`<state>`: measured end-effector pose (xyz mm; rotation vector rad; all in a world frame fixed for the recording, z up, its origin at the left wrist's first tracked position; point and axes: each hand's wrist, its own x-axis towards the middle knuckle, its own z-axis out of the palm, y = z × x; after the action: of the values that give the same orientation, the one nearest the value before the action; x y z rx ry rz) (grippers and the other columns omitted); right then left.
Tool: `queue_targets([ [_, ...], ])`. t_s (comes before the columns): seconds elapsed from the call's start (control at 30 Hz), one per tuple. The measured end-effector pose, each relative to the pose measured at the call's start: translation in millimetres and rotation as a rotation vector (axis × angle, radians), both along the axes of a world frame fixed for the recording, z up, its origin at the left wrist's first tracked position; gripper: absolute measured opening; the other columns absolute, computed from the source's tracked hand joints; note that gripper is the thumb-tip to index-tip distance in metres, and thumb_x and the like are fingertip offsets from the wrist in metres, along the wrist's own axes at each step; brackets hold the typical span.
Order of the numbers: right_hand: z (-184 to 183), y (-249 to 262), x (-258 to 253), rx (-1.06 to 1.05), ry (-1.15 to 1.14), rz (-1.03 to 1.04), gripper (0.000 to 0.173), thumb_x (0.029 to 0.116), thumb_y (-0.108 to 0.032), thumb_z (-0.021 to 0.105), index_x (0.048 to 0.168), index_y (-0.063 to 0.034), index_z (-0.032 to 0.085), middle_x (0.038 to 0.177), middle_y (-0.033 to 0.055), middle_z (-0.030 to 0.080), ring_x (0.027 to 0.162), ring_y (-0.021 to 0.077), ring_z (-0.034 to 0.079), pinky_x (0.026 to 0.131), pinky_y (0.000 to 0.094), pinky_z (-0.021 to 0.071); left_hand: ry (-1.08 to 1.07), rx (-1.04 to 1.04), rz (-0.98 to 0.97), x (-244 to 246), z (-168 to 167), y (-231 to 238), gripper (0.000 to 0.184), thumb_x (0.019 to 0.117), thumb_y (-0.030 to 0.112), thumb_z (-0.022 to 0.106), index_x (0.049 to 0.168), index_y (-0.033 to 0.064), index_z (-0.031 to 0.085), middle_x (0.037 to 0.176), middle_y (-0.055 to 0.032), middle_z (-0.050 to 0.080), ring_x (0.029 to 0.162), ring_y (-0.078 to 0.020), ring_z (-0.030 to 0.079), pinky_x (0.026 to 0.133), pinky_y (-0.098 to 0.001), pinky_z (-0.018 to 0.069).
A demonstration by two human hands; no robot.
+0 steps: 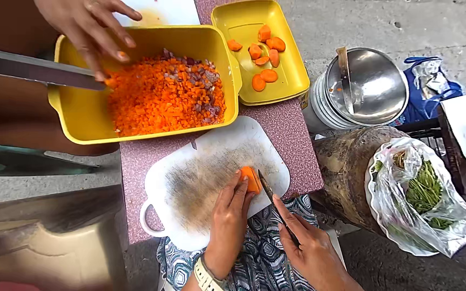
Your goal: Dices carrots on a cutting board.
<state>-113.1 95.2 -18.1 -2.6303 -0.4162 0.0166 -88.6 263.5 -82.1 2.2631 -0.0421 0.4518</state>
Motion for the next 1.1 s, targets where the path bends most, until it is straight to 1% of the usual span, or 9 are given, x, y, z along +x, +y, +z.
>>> queue_targets([
  [0.1, -7, 10, 17, 0.038, -0.056, 0.007, 0.048, 0.0934, -0.013, 0.053, 0.139, -0.0031, 0.064, 0.075, 0.0073, 0.066, 0.047, 0.0118, 0.053, 0.044, 0.0241, 0.0468, -0.004, -0.003, -0.01, -1, -1, 0, 0.025, 0.0983, 0.016, 0.066, 0.114, -0.0006, 0.076, 0.125, -0.0202, 0.07, 0.11, -0.0235, 0.071, 0.098, -0.026, 0.0532],
  [0.17, -12, 18, 28, 0.04, -0.054, 0.007, 0.049, 0.0926, -0.012, 0.053, 0.14, -0.0036, 0.063, 0.076, 0.0073, 0.065, 0.047, 0.0123, 0.053, 0.043, 0.0252, 0.0467, -0.007, -0.008, -0.005, -1, -1, 0, 0.025, 0.0979, 0.015, 0.066, 0.114, -0.0004, 0.076, 0.125, -0.0198, 0.071, 0.111, -0.0233, 0.071, 0.099, -0.0261, 0.0531],
  [0.3, -19, 30, 42, 0.03, -0.054, 0.007, 0.051, 0.092, -0.012, 0.052, 0.141, -0.004, 0.063, 0.076, 0.0087, 0.067, 0.049, 0.0144, 0.056, 0.046, 0.0264, 0.0486, 0.001, -0.023, 0.004, -1, 0, -1, 0.025, 0.0978, 0.016, 0.067, 0.113, -0.0008, 0.077, 0.125, -0.0198, 0.071, 0.112, -0.024, 0.071, 0.1, -0.0269, 0.0529],
  [0.37, -19, 33, 45, 0.017, -0.046, 0.012, 0.051, 0.0919, -0.012, 0.052, 0.141, -0.0039, 0.062, 0.078, 0.0096, 0.068, 0.05, 0.0154, 0.058, 0.047, 0.0272, 0.0502, -0.001, -0.023, 0.008, -1, 0, -1, 0.025, 0.0974, 0.017, 0.067, 0.112, -0.0011, 0.077, 0.124, -0.0198, 0.071, 0.112, -0.0243, 0.071, 0.1, -0.027, 0.0528],
  [0.67, -17, 34, 48, -0.001, 0.007, 0.018, 0.053, 0.0908, -0.01, 0.053, 0.142, -0.0023, 0.061, 0.078, 0.0109, 0.069, 0.05, 0.0163, 0.058, 0.048, 0.0281, 0.0506, 0.011, -0.024, 0.007, -2, 0, -2, 0.025, 0.098, 0.017, 0.067, 0.113, -0.0001, 0.077, 0.125, -0.0184, 0.071, 0.112, -0.0232, 0.071, 0.1, -0.0261, 0.0527],
  [0.8, -12, 31, 42, 0.01, 0.053, 0.019, 0.053, 0.091, -0.01, 0.053, 0.143, -0.0024, 0.06, 0.081, 0.011, 0.071, 0.05, 0.0158, 0.058, 0.049, 0.0276, 0.0509, 0.013, -0.014, 0.006, -2, 0, -2, 0.026, 0.0987, 0.017, 0.066, 0.115, 0.0006, 0.076, 0.126, -0.0179, 0.071, 0.112, -0.0227, 0.071, 0.099, -0.0257, 0.0526],
  [0.93, -11, 24, 25, 0.006, 0.046, 0.019, 0.052, 0.0911, -0.011, 0.053, 0.142, -0.0017, 0.061, 0.076, 0.0087, 0.067, 0.047, 0.0136, 0.054, 0.045, 0.0264, 0.0484, 0.014, -0.015, 0.021, -1, 0, -3, 0.025, 0.0974, 0.016, 0.068, 0.114, 0.0, 0.076, 0.123, -0.019, 0.072, 0.109, -0.0232, 0.072, 0.098, -0.0259, 0.0536],
  [1.0, -10, 20, 13, -0.007, 0.049, 0.017, 0.052, 0.0913, -0.012, 0.053, 0.142, -0.0019, 0.061, 0.076, 0.0084, 0.067, 0.046, 0.014, 0.055, 0.044, 0.0276, 0.0485, 0.012, -0.017, 0.032, -1, 0, -3, 0.024, 0.0969, 0.017, 0.069, 0.113, 0.0004, 0.077, 0.122, -0.0189, 0.072, 0.109, -0.0229, 0.072, 0.098, -0.0255, 0.0538],
  [1.1, -10, 13, -6, -0.032, 0.048, 0.012, 0.051, 0.0919, -0.012, 0.053, 0.142, -0.0025, 0.061, 0.074, 0.0081, 0.065, 0.043, 0.0144, 0.052, 0.039, 0.0283, 0.0455, 0.022, -0.015, 0.037, -1, 1, -3, 0.025, 0.0969, 0.018, 0.069, 0.112, 0.0007, 0.078, 0.122, -0.0184, 0.072, 0.108, -0.0227, 0.072, 0.097, -0.0253, 0.0541],
])
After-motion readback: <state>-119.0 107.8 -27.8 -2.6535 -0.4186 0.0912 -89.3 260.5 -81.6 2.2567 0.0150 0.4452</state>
